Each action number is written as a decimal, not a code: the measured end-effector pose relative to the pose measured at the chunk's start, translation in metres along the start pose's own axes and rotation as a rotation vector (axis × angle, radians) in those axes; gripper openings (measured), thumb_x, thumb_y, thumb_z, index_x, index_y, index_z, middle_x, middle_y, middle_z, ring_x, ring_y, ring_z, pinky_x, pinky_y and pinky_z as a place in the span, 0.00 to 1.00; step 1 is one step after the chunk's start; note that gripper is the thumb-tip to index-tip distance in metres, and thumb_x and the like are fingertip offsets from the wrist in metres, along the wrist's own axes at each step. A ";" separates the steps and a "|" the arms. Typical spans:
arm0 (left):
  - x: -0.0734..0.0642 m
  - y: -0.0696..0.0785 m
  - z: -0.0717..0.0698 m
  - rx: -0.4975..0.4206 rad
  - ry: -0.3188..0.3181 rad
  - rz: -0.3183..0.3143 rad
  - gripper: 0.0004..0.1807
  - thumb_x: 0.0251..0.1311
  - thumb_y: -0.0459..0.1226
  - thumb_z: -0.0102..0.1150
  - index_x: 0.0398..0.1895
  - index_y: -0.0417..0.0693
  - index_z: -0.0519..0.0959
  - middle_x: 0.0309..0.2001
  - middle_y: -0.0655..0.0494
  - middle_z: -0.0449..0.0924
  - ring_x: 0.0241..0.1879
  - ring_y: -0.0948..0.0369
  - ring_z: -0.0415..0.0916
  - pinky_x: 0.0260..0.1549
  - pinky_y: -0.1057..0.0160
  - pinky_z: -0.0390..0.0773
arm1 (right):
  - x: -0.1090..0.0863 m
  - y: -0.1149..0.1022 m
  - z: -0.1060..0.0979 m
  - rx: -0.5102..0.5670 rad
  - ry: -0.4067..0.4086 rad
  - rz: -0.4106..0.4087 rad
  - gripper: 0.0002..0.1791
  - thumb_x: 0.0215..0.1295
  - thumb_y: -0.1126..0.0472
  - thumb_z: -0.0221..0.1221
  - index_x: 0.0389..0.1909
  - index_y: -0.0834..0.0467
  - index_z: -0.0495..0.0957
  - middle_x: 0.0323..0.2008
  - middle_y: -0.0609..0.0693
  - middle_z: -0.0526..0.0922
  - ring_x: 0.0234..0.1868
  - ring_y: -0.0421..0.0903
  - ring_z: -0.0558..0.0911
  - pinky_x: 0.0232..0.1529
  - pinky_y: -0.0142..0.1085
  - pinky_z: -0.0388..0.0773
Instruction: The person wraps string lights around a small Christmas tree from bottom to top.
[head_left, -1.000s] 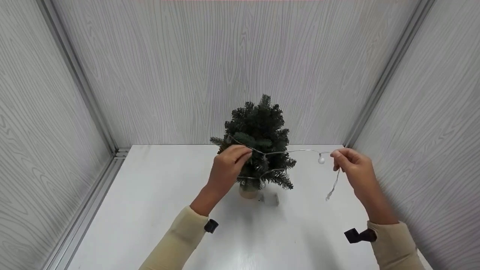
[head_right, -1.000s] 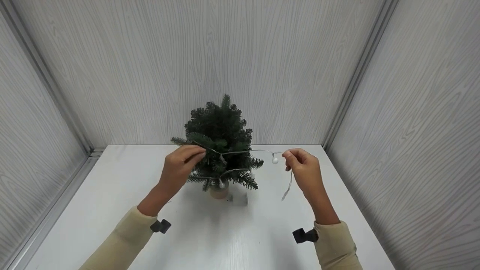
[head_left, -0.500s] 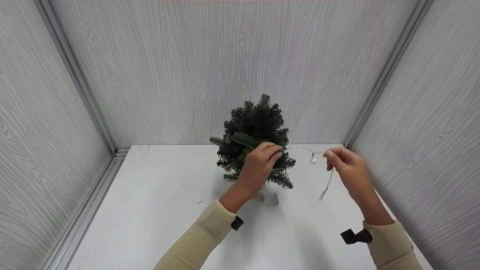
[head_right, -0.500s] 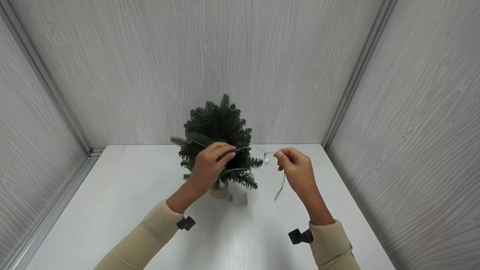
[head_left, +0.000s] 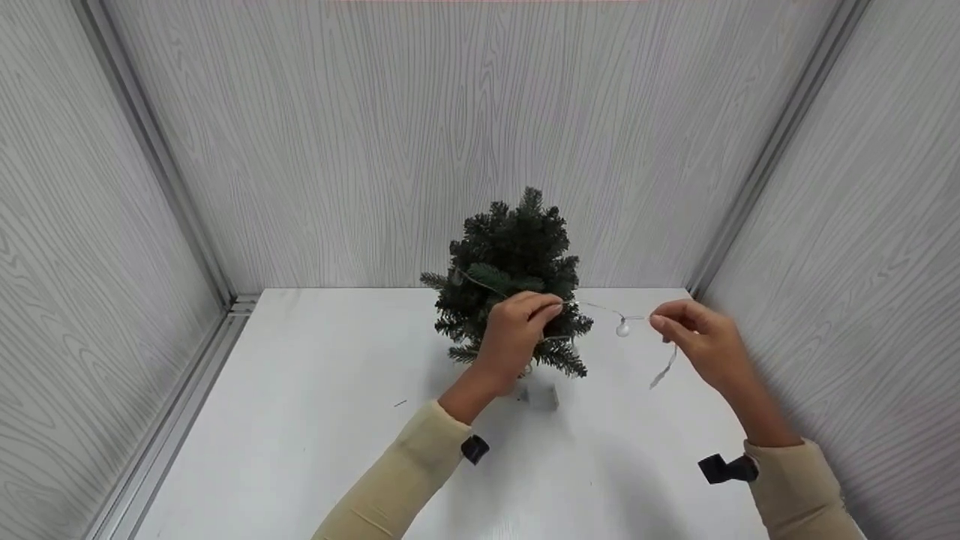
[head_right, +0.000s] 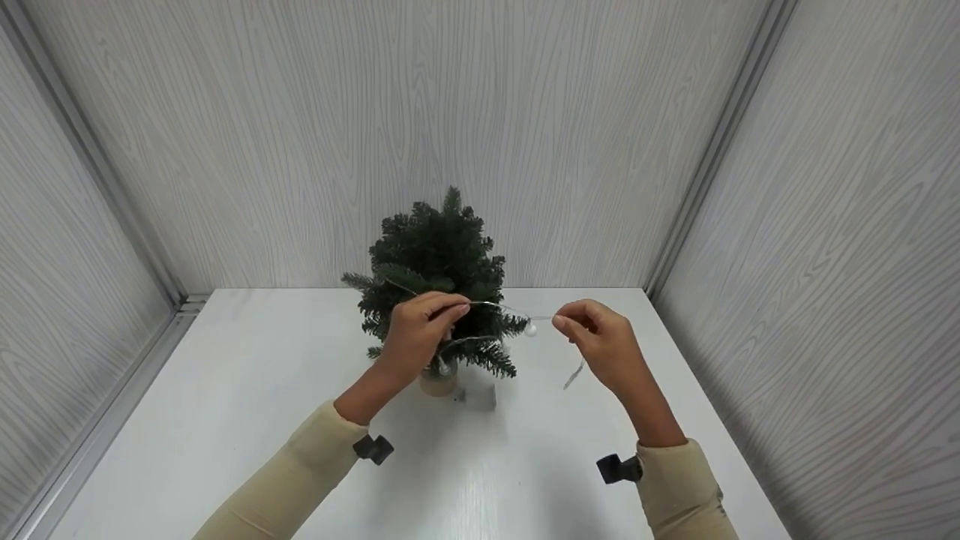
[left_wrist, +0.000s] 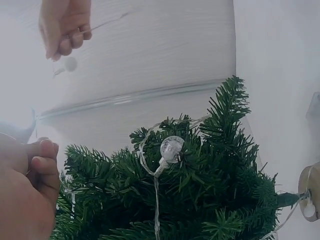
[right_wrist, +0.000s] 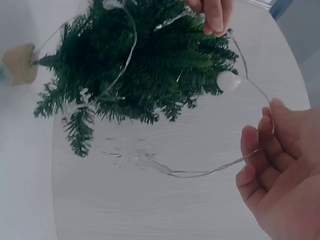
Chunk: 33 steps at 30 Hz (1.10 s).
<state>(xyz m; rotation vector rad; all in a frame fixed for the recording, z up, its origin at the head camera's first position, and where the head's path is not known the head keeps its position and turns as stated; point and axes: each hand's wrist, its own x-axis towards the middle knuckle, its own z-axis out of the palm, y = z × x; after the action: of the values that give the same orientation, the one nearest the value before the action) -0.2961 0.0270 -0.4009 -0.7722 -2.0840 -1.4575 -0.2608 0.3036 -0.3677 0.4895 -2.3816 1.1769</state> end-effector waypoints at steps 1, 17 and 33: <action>0.000 0.000 0.000 -0.014 0.000 -0.011 0.12 0.71 0.39 0.59 0.47 0.43 0.87 0.43 0.55 0.86 0.22 0.68 0.75 0.27 0.70 0.79 | -0.001 0.003 -0.001 -0.019 -0.014 -0.023 0.04 0.67 0.67 0.65 0.40 0.62 0.85 0.29 0.49 0.81 0.30 0.35 0.77 0.32 0.22 0.74; -0.004 -0.001 -0.002 0.088 0.031 -0.016 0.10 0.68 0.37 0.62 0.45 0.42 0.87 0.43 0.54 0.87 0.44 0.62 0.84 0.43 0.70 0.82 | 0.006 0.029 -0.043 -0.180 -0.044 0.103 0.15 0.73 0.52 0.61 0.46 0.60 0.85 0.37 0.52 0.83 0.37 0.35 0.78 0.38 0.21 0.75; -0.004 -0.010 0.004 0.308 0.069 0.070 0.08 0.70 0.35 0.60 0.44 0.42 0.87 0.43 0.52 0.86 0.41 0.60 0.84 0.40 0.66 0.83 | 0.053 0.005 -0.036 -0.198 0.126 0.166 0.22 0.73 0.49 0.59 0.49 0.65 0.84 0.42 0.58 0.85 0.37 0.32 0.77 0.35 0.20 0.72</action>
<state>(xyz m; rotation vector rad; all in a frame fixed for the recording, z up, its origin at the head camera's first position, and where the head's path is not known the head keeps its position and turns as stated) -0.3002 0.0275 -0.4114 -0.6561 -2.1375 -1.0759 -0.3001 0.3295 -0.3238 0.1518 -2.4317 0.9932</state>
